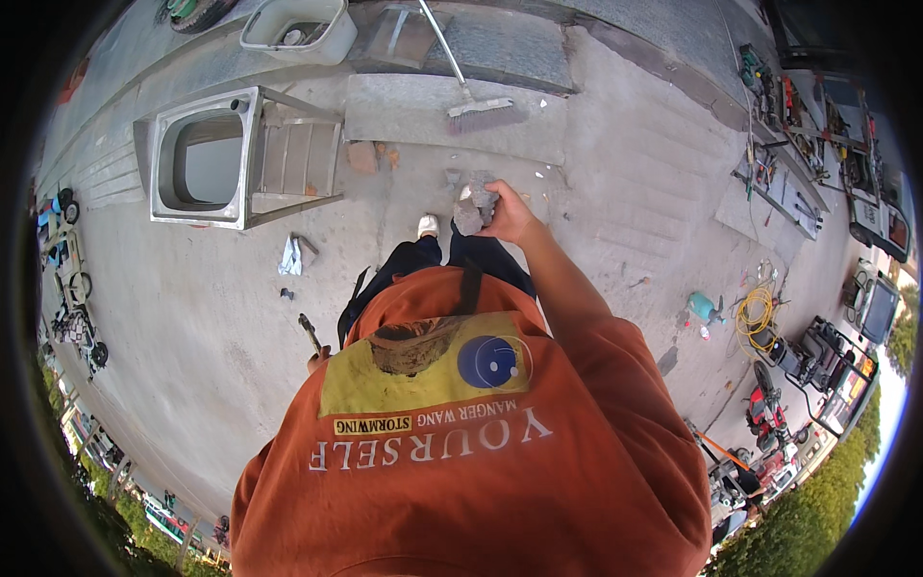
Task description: The person pours water from a large plastic bottle into a glass kettle, then places the kettle on its base. They walk outside and sweep the concrete area with a broom, moving debris toward the entrance.
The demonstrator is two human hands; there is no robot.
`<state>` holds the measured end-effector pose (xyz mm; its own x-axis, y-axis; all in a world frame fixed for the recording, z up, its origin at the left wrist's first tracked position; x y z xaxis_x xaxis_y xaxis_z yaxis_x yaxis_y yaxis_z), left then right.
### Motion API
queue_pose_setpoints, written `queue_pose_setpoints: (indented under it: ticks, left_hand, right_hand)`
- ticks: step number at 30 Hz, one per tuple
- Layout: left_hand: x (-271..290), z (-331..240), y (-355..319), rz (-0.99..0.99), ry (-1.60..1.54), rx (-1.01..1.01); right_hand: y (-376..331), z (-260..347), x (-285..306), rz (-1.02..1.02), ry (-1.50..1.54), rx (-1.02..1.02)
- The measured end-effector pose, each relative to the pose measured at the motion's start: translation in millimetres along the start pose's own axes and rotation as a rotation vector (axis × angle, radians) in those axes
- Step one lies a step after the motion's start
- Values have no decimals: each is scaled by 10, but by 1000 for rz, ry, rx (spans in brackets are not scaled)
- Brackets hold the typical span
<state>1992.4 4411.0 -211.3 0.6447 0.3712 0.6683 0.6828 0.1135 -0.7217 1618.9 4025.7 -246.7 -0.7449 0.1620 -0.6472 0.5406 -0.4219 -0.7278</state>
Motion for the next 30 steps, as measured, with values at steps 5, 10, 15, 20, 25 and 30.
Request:
queue_pose_setpoints:
  ticks: [5,10,15,20,25,30]
  left_hand:
    - [-173,-129,-332,-44,-97,83]
    - [-330,-598,-598,71,-212,-17]
    - [-462,-1154,-465,158,-94,-240]
    - [-562,-1565,38,220,73,-319]
    - [-343,-1931,647,222,252,-501]
    - [21,-2158,1287,131,356,-570]
  right_hand:
    - [228,178,175,-130,-169,-75]
    - [570,246,191,-254,-349,-77]
    - [851,262,-39,-261,-688,16]
    - [975,386,-133,-445,-1088,182]
    - [801,319,101,-621,-917,394]
    - [340,-238,431,-844,-858,362]
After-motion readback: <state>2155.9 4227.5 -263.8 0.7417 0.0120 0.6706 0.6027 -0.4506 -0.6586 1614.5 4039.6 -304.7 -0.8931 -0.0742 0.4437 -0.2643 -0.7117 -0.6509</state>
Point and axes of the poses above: each hand's wrist, its own y-axis towards the middle knuckle, its own x-axis out of the back of the hand, z = x × y, the point moved 4 cm from there along y, towards the middle knuckle, and after that the axes turned 8 degrees about x, right-handed, at the moved point
